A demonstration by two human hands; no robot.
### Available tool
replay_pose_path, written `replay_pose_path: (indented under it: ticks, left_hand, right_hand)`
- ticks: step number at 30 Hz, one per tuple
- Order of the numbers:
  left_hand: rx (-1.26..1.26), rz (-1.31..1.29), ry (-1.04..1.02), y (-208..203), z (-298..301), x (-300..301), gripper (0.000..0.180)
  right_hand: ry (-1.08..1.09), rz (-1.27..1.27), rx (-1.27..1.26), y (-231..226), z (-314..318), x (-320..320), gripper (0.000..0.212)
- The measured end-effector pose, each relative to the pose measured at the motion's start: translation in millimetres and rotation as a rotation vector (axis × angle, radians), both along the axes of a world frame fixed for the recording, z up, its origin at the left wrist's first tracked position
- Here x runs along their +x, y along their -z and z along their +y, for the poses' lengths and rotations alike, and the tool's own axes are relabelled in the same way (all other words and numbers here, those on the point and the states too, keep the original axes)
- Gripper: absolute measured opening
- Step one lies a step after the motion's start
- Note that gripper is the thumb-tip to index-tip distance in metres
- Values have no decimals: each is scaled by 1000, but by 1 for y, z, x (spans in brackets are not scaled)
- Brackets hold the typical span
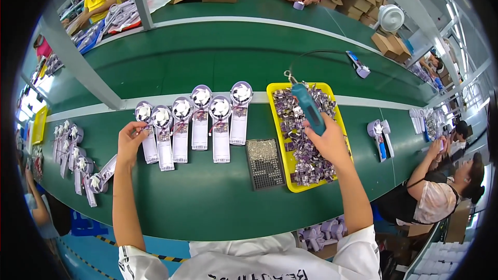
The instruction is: The person assembles portable fans by placing circuit boards into fan casings by hand, securing them with an electric screwdriver, and arranging the assembled fan components on the table.
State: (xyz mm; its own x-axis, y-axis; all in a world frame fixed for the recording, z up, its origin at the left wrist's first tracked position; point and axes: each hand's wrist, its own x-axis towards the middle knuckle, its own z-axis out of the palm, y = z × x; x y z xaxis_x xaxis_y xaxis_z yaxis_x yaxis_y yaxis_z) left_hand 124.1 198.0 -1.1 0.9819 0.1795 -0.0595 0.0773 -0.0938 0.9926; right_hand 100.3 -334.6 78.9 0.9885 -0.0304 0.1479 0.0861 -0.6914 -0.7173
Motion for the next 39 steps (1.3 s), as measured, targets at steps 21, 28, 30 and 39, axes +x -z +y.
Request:
replay_pose_path:
  ticks: [21, 28, 30, 39]
  left_hand:
    - [1355, -57, -486, -46, 50, -169, 65]
    - [1140, -4, -241, -33, 76, -154, 68]
    - [1002, -2, -143, -42, 65, -165, 58]
    - [1066, -418, 517, -26, -78, -186, 22]
  right_hand:
    - [-4, 112, -41, 2, 20, 4, 23]
    - [185, 521, 638, 9, 44, -62, 17]
    - [154, 605, 673, 1, 54, -85, 12]
    - [402, 657, 1009, 35, 99, -181, 20]
